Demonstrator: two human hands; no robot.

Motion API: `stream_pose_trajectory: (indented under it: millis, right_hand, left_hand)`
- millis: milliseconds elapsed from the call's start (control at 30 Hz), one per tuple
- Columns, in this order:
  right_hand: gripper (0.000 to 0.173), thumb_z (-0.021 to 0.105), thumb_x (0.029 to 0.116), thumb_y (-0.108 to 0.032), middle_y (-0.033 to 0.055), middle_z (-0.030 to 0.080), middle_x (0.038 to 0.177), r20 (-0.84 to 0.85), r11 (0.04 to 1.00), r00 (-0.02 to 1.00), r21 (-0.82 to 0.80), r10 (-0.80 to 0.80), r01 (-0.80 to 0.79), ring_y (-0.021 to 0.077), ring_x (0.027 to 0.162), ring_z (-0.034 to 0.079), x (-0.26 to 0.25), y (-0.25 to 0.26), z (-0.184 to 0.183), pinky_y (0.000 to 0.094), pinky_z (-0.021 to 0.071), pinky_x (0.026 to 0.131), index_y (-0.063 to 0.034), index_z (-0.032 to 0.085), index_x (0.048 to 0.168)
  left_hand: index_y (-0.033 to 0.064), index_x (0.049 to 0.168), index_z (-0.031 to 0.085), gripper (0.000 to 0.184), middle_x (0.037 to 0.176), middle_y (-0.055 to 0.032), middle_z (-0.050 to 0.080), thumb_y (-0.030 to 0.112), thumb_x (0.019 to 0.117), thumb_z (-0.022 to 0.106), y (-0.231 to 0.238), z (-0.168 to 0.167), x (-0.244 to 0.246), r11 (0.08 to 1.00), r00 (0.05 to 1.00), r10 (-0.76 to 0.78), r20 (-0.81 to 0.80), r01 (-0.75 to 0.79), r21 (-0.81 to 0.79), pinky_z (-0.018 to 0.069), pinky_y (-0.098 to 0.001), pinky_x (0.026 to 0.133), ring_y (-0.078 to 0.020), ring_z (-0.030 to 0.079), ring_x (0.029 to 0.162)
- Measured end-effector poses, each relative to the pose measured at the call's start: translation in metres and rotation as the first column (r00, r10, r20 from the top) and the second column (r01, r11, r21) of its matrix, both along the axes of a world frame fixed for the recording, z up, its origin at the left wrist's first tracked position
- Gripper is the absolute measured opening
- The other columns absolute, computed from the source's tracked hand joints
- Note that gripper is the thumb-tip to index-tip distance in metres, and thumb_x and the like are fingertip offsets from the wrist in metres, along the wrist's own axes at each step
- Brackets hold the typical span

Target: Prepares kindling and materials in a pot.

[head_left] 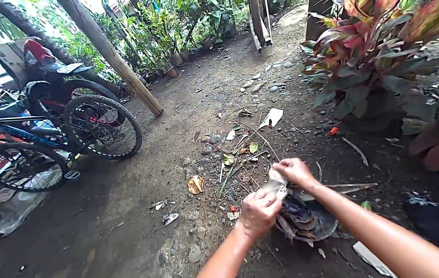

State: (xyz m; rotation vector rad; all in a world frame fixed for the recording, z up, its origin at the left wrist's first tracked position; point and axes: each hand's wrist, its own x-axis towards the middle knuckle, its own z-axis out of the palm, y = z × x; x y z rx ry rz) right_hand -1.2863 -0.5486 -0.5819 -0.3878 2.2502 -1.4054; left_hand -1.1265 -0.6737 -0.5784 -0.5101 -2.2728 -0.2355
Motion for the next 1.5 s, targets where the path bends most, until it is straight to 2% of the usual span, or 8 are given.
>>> stream_pose_trajectory:
  millis: [133,267,367,533,700,1033,1233,1500]
  right_hand:
    - [0.041,0.056,0.1062,-0.027,0.0338,0.065,0.115,-0.081,0.935,0.932,0.013,-0.354,0.356,0.0450,0.110,0.063,-0.055,0.042,-0.014,0.0621,0.0453,0.098,0.0112,0.067,0.115]
    - [0.047,0.051,0.1088,-0.030,0.0415,0.059,0.123,-0.185,0.895,0.881,0.014,-0.435,0.445,0.0555,0.119,0.056,-0.093,0.085,-0.006,0.0716,0.0389,0.100,0.0141,0.062,0.122]
    - [0.039,0.052,0.1078,-0.025,0.0344,0.061,0.122,-0.089,0.898,0.895,0.019,-0.437,0.440,0.0463,0.114,0.060,-0.096,0.106,0.003,0.0655,0.0425,0.098,0.0089,0.063,0.123]
    - [0.028,0.050,0.1057,-0.009,0.0156,0.065,0.097,0.031,0.977,0.981,0.099,-0.191,0.187,0.0171,0.074,0.063,-0.066,0.107,-0.010,0.0367,0.0561,0.073,0.0046,0.059,0.128]
    - [0.014,0.071,0.0945,-0.013,0.0185,0.073,0.093,-0.240,0.960,0.956,0.259,0.167,-0.102,0.0365,0.087,0.071,-0.003,0.099,-0.068,0.0644,0.0541,0.082,-0.0013,0.075,0.101]
    - [0.009,0.069,0.0902,-0.002,0.0237,0.065,0.086,-0.603,0.917,0.702,0.343,0.380,-0.202,0.0402,0.080,0.069,0.041,0.055,-0.149,0.0521,0.0593,0.068,0.0070,0.069,0.092]
    - [0.026,0.066,0.0996,-0.019,0.0255,0.067,0.101,-0.400,0.897,0.830,0.369,0.389,-0.243,0.0414,0.086,0.070,0.038,0.056,-0.139,0.0574,0.0585,0.076,0.0063,0.070,0.106]
    - [0.016,0.069,0.0928,-0.011,0.0239,0.070,0.094,-0.429,0.824,0.771,0.527,0.469,-0.208,0.0453,0.095,0.067,0.058,0.120,-0.138,0.0587,0.0534,0.085,0.0029,0.073,0.101]
  left_hand:
    - [0.0073,0.080,0.072,0.014,0.067,-0.0037,0.060,0.012,0.0921,0.066,-0.001,0.017,0.019,0.999,1.000,-0.006,-0.030,0.007,0.033,0.0475,-0.0271,0.057,-0.0175,0.056,0.062]
    - [0.0004,0.084,0.077,0.016,0.081,-0.0165,0.073,0.012,0.0905,0.068,-0.061,0.008,0.047,0.909,0.927,0.353,0.124,-0.372,0.187,0.0606,-0.0410,0.077,-0.0293,0.073,0.079]
    - [-0.0123,0.096,0.071,0.021,0.094,-0.0201,0.070,0.008,0.0959,0.066,-0.085,-0.007,0.067,0.626,0.822,0.442,0.360,-0.570,0.532,0.0549,-0.0332,0.090,-0.0197,0.069,0.092]
    - [-0.0070,0.094,0.062,0.010,0.076,0.0043,0.061,0.003,0.0975,0.061,-0.088,-0.052,0.080,0.324,0.835,0.395,0.383,-0.517,0.792,0.0513,-0.0096,0.068,0.0088,0.059,0.070]
    - [-0.0028,0.094,0.063,0.007,0.076,0.0071,0.063,0.003,0.0968,0.063,-0.086,-0.074,0.086,0.280,0.835,0.344,0.429,-0.527,0.802,0.0532,-0.0108,0.068,0.0076,0.061,0.070]
    - [-0.0004,0.093,0.063,0.005,0.075,0.0093,0.063,0.002,0.0965,0.062,-0.093,-0.088,0.088,0.213,0.801,0.355,0.482,-0.571,0.793,0.0541,-0.0113,0.066,0.0068,0.062,0.069]
    - [-0.0023,0.093,0.063,0.005,0.074,0.0081,0.062,0.002,0.0958,0.064,-0.099,-0.103,0.089,0.205,0.773,0.346,0.531,-0.615,0.762,0.0521,-0.0099,0.065,0.0082,0.060,0.067]
    - [-0.0057,0.096,0.067,0.016,0.076,-0.0049,0.063,0.010,0.0974,0.068,-0.116,-0.181,0.117,0.059,0.365,0.251,0.897,-0.930,0.362,0.0491,-0.0212,0.066,-0.0030,0.057,0.066]
